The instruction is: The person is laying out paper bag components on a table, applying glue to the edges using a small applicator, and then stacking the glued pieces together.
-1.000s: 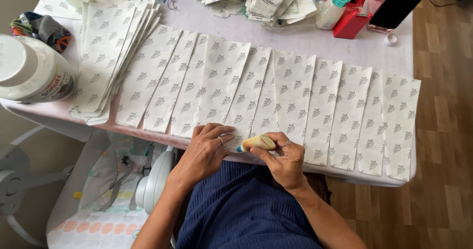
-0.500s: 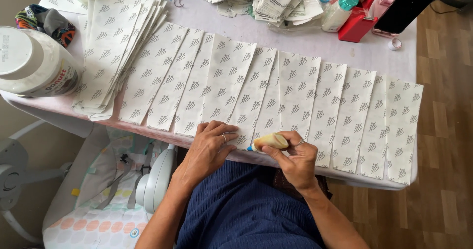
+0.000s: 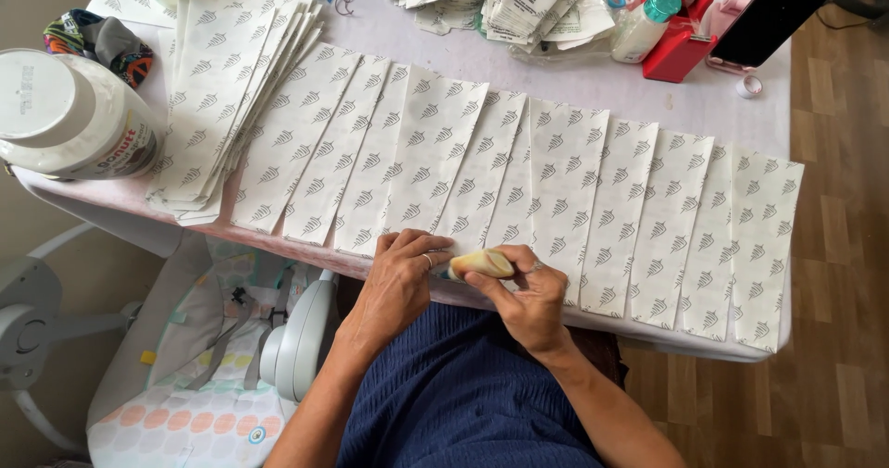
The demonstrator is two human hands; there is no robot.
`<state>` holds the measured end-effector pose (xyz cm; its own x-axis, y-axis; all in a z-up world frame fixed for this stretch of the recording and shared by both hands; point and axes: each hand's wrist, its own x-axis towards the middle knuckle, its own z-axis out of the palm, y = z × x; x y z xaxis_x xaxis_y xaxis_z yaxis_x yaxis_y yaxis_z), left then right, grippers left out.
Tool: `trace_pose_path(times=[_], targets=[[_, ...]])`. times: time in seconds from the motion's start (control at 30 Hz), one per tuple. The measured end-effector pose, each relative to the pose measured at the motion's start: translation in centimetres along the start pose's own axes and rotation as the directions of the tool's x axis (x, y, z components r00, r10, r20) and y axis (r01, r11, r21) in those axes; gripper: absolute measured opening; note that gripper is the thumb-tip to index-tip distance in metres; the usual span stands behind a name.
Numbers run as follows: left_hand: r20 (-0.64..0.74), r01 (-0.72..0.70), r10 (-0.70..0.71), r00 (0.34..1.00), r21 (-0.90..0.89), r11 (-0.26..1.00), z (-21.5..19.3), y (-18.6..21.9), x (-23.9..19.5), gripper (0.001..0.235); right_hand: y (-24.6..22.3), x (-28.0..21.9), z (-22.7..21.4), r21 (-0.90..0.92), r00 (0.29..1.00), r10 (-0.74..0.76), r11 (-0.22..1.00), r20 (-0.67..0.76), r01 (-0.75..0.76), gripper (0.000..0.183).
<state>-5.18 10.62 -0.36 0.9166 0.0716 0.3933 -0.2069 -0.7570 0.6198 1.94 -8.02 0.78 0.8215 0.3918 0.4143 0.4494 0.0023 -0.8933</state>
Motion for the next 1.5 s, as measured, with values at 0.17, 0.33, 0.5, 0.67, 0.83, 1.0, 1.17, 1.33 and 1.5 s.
trace_pose_path(times=[0.17, 0.33, 0.5, 0.67, 0.83, 1.0, 1.17, 1.33, 1.5], targets=[[0.003, -0.031, 0.031, 1.0, 0.005, 1.0, 0.2, -0.1, -0.1, 0.027, 0.9, -1.3, -3.3, 0.065, 0.998, 0.052, 0.997, -0.024, -0.051, 0.021], [-0.063, -0.031, 0.031, 0.998, 0.002, 1.0, -2.7, -0.8, 0.0, 0.032, -2.5, 0.1, -2.4, 0.069, 0.997, 0.07, 0.995, -0.029, -0.068, 0.019], [-0.028, -0.037, 0.045, 0.999, 0.236, 0.971, -3.4, -4.6, -1.4, 0.007, -3.4, 1.6, 1.6, 0.187, 1.0, 0.016, 0.982, -0.003, -0.016, 0.022], [0.01, -0.011, 0.009, 1.0, 0.17, 0.985, -4.6, -3.9, -1.7, 0.018, 0.0, 1.5, 3.0, 0.146, 0.999, -0.01, 0.989, 0.049, 0.003, 0.019], [0.035, 0.014, -0.018, 0.999, 0.123, 0.992, -5.6, -3.7, -1.8, 0.03, -1.6, 2.3, 4.6, 0.076, 0.995, -0.03, 0.997, 0.094, 0.023, 0.02], [0.085, 0.085, -0.089, 0.992, 0.051, 0.995, -5.7, -4.1, -1.8, 0.034, -0.2, 2.6, 6.6, 0.047, 0.995, -0.037, 0.998, 0.095, 0.033, 0.024], [0.094, 0.097, -0.097, 0.991, 0.004, 0.995, -6.1, -4.1, -1.7, 0.033, -0.4, 2.7, 6.3, 0.034, 0.995, -0.027, 0.999, 0.098, 0.024, 0.024], [0.048, 0.09, -0.091, 0.995, 0.026, 0.996, -5.1, -4.6, -1.9, 0.026, -2.5, 2.8, 4.1, 0.071, 0.992, 0.006, 0.997, 0.128, -0.015, 0.017], [-0.014, 0.102, -0.101, 0.995, 0.069, 0.992, -4.2, -4.9, -2.1, 0.02, -1.2, 2.3, 4.0, 0.093, 0.996, -0.021, 0.996, 0.091, 0.012, 0.017]])
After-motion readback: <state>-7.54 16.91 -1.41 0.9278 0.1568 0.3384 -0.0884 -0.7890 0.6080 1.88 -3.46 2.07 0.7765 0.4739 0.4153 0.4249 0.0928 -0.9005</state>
